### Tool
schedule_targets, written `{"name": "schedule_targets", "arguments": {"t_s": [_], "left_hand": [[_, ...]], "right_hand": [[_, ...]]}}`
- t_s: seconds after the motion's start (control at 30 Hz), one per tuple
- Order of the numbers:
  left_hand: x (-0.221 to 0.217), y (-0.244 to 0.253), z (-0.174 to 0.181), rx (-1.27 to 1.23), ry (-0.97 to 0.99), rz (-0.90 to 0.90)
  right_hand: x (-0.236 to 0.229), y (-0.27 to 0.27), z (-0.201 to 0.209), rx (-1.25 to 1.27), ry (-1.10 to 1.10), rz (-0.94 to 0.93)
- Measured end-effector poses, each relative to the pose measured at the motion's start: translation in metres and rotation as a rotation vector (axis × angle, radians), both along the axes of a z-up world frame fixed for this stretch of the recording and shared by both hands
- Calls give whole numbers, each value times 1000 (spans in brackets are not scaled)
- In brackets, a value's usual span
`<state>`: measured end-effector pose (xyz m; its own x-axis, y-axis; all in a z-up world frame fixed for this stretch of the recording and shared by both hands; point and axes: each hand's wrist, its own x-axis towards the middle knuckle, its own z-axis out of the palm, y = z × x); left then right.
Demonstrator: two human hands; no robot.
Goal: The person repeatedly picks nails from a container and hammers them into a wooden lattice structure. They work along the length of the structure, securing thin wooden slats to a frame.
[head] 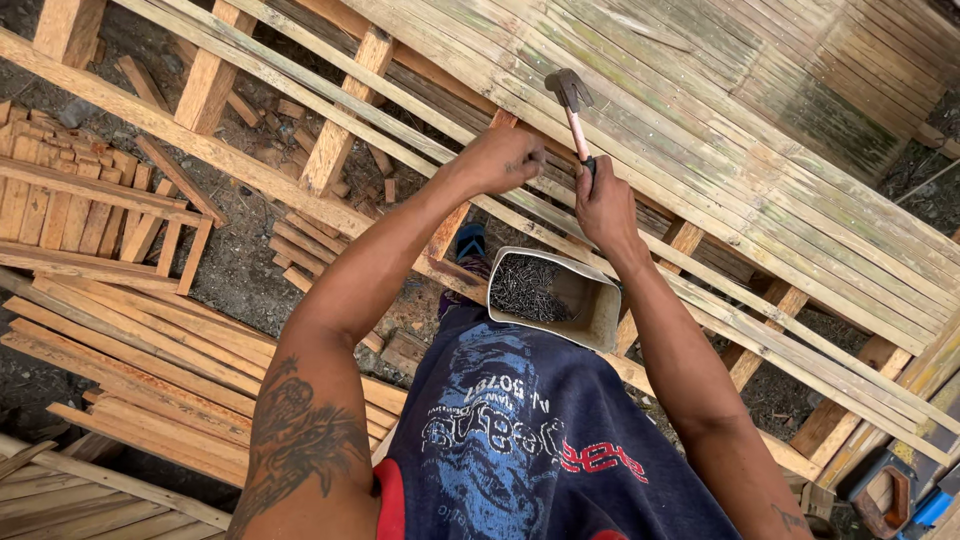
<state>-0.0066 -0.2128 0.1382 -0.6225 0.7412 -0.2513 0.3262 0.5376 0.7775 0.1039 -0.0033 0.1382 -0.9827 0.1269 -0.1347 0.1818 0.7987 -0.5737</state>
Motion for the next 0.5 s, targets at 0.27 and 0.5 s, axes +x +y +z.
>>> {"name": "schedule_targets", "arguments": {"t_s": [0.27, 0.5], "left_hand": [[169, 33, -33, -366, 310, -693], [176, 30, -55, -234, 310, -640]], "right_hand": [[13, 8, 11, -55, -18, 32], [17, -6, 9, -55, -113, 14]]}}
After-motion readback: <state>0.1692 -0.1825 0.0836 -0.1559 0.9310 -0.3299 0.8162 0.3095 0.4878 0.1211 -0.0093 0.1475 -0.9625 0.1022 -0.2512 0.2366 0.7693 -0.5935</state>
